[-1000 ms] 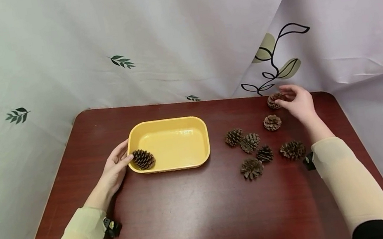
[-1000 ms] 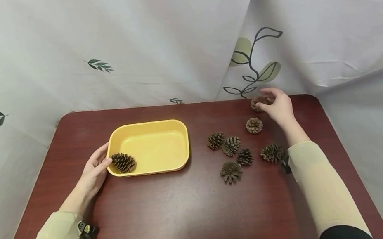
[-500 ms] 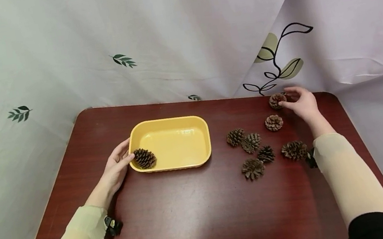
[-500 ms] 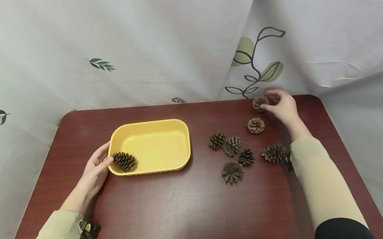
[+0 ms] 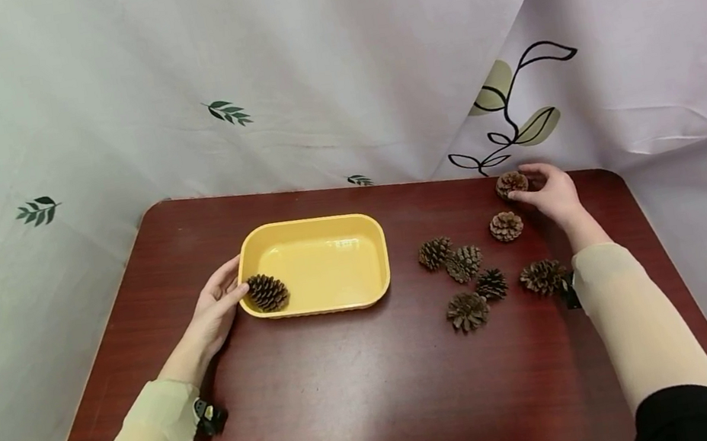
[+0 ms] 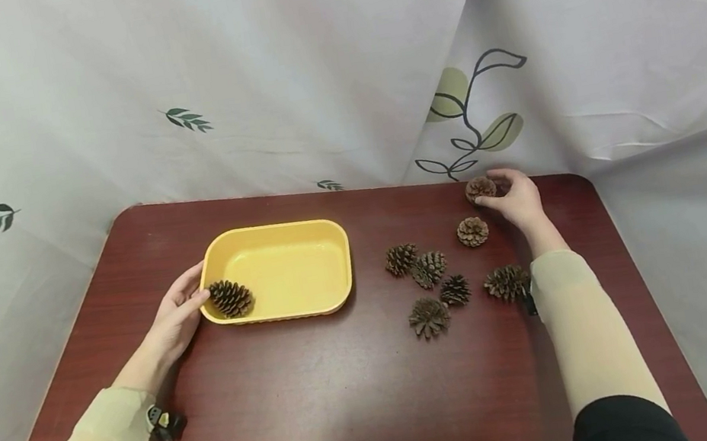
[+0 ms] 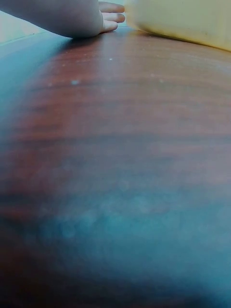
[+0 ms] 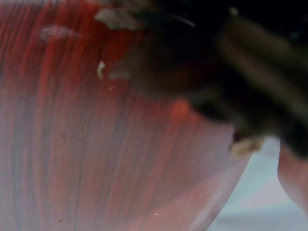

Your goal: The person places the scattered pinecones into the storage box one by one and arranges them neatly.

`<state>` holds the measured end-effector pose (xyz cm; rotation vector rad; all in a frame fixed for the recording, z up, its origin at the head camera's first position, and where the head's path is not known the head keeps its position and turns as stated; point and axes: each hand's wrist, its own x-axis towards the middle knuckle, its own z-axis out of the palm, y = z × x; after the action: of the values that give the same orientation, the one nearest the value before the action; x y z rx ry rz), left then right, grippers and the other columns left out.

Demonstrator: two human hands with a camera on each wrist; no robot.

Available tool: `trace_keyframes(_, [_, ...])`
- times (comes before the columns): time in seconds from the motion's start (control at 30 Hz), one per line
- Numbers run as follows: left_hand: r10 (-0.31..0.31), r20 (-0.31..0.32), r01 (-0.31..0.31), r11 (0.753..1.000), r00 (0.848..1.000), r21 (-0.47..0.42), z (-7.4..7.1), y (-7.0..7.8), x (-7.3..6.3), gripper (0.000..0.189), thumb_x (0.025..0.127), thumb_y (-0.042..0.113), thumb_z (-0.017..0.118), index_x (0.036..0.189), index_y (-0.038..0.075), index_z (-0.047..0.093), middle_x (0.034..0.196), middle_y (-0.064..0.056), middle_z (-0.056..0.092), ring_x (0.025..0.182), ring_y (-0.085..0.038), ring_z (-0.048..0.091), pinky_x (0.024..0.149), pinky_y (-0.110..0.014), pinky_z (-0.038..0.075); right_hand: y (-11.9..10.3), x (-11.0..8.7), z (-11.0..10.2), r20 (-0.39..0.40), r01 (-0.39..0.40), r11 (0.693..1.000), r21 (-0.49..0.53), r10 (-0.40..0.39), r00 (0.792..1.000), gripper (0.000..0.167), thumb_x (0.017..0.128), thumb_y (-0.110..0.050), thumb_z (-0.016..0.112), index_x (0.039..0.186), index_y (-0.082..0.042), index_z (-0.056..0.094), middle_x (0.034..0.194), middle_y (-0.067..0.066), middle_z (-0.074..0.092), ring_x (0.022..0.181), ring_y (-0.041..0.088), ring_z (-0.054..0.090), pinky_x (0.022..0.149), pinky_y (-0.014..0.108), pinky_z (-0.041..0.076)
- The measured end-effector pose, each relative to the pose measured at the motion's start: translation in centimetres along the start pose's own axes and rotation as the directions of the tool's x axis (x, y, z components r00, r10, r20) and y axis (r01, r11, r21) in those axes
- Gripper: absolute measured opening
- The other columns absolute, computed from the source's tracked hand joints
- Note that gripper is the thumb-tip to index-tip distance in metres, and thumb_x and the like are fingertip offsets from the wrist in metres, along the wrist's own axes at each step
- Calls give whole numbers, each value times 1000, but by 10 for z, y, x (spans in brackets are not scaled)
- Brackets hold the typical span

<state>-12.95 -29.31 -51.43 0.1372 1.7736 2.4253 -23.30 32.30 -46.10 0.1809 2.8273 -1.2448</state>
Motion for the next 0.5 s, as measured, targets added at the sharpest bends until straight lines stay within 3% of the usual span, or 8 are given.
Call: trace_keyframes(0.5, [-1,2,1,1000,1000,17,-1,1,0,49,106,-8,52,143,23,60,141,16,65,132,2,59,107,-12,47,0,-1,8,-99,25,999,-44,-30,995,57,96,-11,77,146,6,56,147,33,55,137,48,56,115,59,45])
